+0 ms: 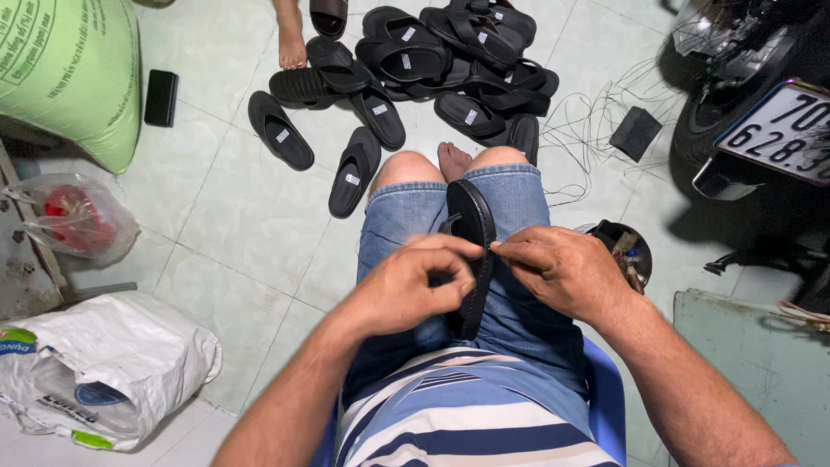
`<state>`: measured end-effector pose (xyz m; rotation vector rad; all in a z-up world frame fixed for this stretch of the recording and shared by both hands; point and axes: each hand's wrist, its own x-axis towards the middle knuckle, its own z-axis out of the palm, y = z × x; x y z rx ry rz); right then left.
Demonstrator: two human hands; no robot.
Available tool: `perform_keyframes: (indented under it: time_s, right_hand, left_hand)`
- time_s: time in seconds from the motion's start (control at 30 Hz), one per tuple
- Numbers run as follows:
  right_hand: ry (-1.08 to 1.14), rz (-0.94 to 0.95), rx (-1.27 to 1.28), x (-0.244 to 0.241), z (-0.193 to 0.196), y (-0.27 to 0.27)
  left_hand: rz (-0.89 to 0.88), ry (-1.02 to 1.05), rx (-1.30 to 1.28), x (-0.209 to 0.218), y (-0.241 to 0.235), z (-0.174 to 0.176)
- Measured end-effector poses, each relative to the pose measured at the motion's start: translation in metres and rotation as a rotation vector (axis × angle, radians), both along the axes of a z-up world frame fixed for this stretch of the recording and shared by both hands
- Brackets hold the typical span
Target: The person sits on a chair and sews a black slipper held on their lap using a needle and thread. They repeatedly push the needle through the slipper strap and pull the thread to stitch it. Another person is visible in the background sorting through a pile of similar slippers.
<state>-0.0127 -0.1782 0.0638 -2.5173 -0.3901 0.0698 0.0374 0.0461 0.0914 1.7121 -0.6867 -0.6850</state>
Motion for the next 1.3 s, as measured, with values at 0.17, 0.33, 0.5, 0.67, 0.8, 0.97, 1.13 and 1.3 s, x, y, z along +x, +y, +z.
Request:
perform_keyframes:
  time_s: [0.17,0.33,0.5,0.67,0.8,0.97,1.13,1.3]
  right_hand:
    - [-0.012,-0.050,0.018,-0.003,-0.008,-0.004]
    - [-0.007,-0.089,0.031,-0.007,-0.011,-0.004]
    - [0.019,-0.105,-0.080,-0.012,-0.012,-0.002]
    - [0.296,-0.080,-0.270,-0.005,0.023,-0.039]
    - [0.160,-0.027,-0.039,-0.006,0.018,-0.042]
    - [0.470,-0.405,0.336,-0.001,-0.005,-0.010]
    - [0.464,-0.479,0.731,-0.012,-0.049,-0.004]
    - [0.416,-0.740,1.129,-0.013,-0.048,0.000]
  left_hand:
    - [0.189,0.280,-0.184,-0.009,-0.028,-0.027]
    - [0.210,-0.359,0.422,-0.007,-0.030,-0.037]
    - [0.014,-0.254,0.351,-0.004,-0.035,-0.030]
    - [0.062,0.044,0.219,0.010,-0.035,-0.038]
    - [0.048,0.049,0.250,0.010,-0.029,-0.039]
    - [0.058,-0.021,0.205,0.002,-0.019,-0.021]
    - [0.090,-0.204,0.243,-0.014,-0.018,-0.029]
    - [0.217,-0.156,0.183,-0.021,-0.017,-0.039]
